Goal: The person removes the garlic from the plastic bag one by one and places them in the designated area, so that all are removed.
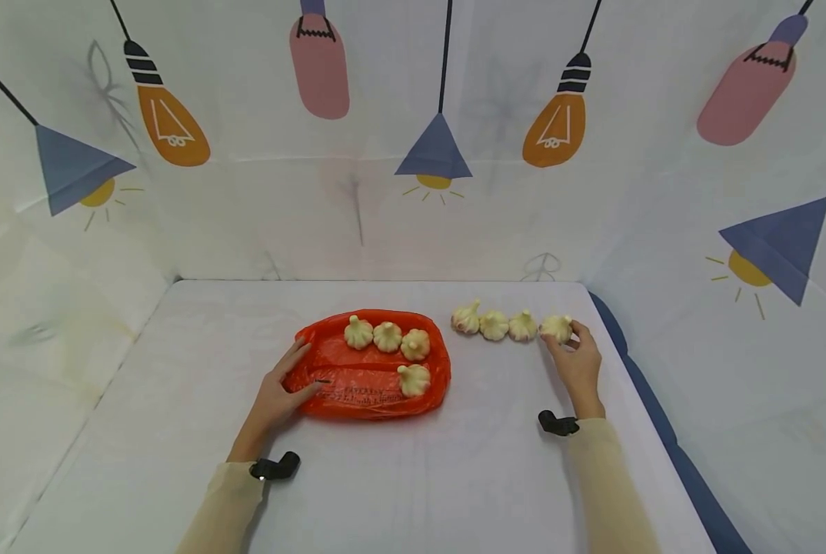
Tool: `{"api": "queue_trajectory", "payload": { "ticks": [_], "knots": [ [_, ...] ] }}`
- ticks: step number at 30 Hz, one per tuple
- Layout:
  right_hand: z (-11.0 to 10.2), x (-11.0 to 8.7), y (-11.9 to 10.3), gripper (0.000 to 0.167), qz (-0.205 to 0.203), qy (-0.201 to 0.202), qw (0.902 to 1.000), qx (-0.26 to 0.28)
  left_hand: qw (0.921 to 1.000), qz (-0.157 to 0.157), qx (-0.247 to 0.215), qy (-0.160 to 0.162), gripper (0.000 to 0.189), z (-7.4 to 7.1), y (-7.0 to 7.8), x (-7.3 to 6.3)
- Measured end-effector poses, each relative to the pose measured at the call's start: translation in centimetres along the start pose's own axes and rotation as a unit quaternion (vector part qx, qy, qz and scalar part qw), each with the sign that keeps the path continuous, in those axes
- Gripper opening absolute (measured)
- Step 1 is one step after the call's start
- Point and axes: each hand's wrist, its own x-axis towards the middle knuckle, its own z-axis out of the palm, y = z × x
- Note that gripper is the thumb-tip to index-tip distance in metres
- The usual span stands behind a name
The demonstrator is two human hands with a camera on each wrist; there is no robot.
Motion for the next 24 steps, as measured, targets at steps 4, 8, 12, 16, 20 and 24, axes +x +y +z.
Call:
{"api": "queue_trajectory", "payload": {
  "ticks": [4,8,12,16,20,24],
  "knots": [
    [0.2,0.1,0.3,0.069,0.015,-0.018,0.9997,-0.004,1.0000,0.004,-0.007,0.001,0.082,0.1,-0.1,0.0],
    [0.4,0.2,0.6,0.070,0.024,-0.027,0.9993,-0.011,1.0000,0.003,-0.003,0.001,0.081,0.1,-0.2,0.0],
    [0.6,0.5,0.7,0.071,0.023,-0.027,0.9992,-0.018,1.0000,0.004,0.002,0.002,0.081,0.1,-0.2,0.1],
    [0.6,0.9,0.7,0.071,0.019,-0.030,0.9992,-0.019,1.0000,0.003,0.000,0.005,0.080,0.1,-0.2,0.0],
    [0.7,1.3,0.6,0.071,0.016,-0.044,0.9985,-0.027,1.0000,0.001,-0.001,0.006,0.080,0.2,-0.3,0.0],
    [0.7,1.7,0.7,0.072,0.017,-0.058,0.9976,-0.034,1.0000,-0.004,-0.002,0.004,0.080,0.2,-0.2,0.0]
  ]
}}
